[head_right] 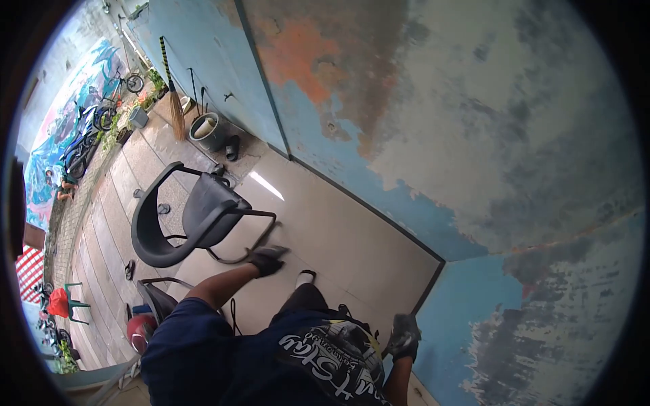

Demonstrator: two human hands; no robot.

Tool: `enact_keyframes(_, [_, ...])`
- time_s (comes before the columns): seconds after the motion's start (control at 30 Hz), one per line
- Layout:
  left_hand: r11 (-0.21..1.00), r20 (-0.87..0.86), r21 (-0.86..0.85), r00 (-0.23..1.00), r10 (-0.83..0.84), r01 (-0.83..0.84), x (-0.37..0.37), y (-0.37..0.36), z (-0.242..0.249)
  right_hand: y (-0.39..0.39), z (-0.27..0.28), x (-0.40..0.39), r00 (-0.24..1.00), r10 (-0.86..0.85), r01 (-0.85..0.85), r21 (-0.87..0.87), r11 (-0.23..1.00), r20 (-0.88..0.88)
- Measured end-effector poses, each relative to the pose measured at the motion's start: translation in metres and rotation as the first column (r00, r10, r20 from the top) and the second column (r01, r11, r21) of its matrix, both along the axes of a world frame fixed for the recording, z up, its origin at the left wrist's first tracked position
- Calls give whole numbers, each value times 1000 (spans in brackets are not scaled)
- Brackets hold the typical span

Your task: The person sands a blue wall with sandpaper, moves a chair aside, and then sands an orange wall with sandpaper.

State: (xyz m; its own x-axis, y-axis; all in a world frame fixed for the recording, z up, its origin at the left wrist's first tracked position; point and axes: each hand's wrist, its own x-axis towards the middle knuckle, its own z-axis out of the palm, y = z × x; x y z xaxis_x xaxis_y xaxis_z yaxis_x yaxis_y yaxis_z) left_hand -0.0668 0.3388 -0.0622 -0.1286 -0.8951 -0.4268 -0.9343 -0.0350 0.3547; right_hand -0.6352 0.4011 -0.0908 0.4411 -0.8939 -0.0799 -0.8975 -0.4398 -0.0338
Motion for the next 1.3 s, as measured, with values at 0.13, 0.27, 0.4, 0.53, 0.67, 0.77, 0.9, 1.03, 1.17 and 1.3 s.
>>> enact_keyframes(0.13, [808, 374, -278, 717, 589, -519, 177, 10, -21, 88, -107, -10, 888, -234, 84, 361, 929, 396])
enact_keyframes(0.27, [578, 523, -66, 465, 714, -813, 277, 20, -14, 34, -33, 62, 979, -5, -113, 559, 821, 205])
enact_keyframes(0.4, [551, 444, 250, 600, 665, -796, 317, 7, -21, -3, 11, 127, 939, -257, 69, 606, 793, 229])
enact_keyframes(0.53, [560, 379, 215, 597, 707, -800, 335, -12, -70, -29, 39, 158, 796, -543, 260, 658, 707, 269])
enact_keyframes(0.67, [518, 465, 158, 526, 713, -841, 334, -29, -92, -36, 59, 176, 575, -770, 397, 729, 558, 277])
enact_keyframes(0.77, [522, 450, 193, 548, 705, -831, 331, -34, -80, -44, 71, 180, 374, -888, 463, 775, 430, 269])
enact_keyframes(0.9, [546, 439, 223, 583, 683, -807, 329, -22, -86, -41, 80, 185, 64, -974, 492, 842, 221, 217])
enact_keyframes(1.03, [577, 417, 231, 616, 668, -783, 321, -16, -90, -45, 82, 193, -264, -953, 455, 890, 12, 148])
enact_keyframes(1.17, [598, 418, 243, 638, 646, -764, 305, -20, -90, -56, 92, 197, -39, -996, 401, 914, 63, 86])
enact_keyframes(1.3, [620, 414, 237, 656, 632, -748, 282, -21, -94, -39, 63, 168, 547, -822, 464, 760, 456, 159])
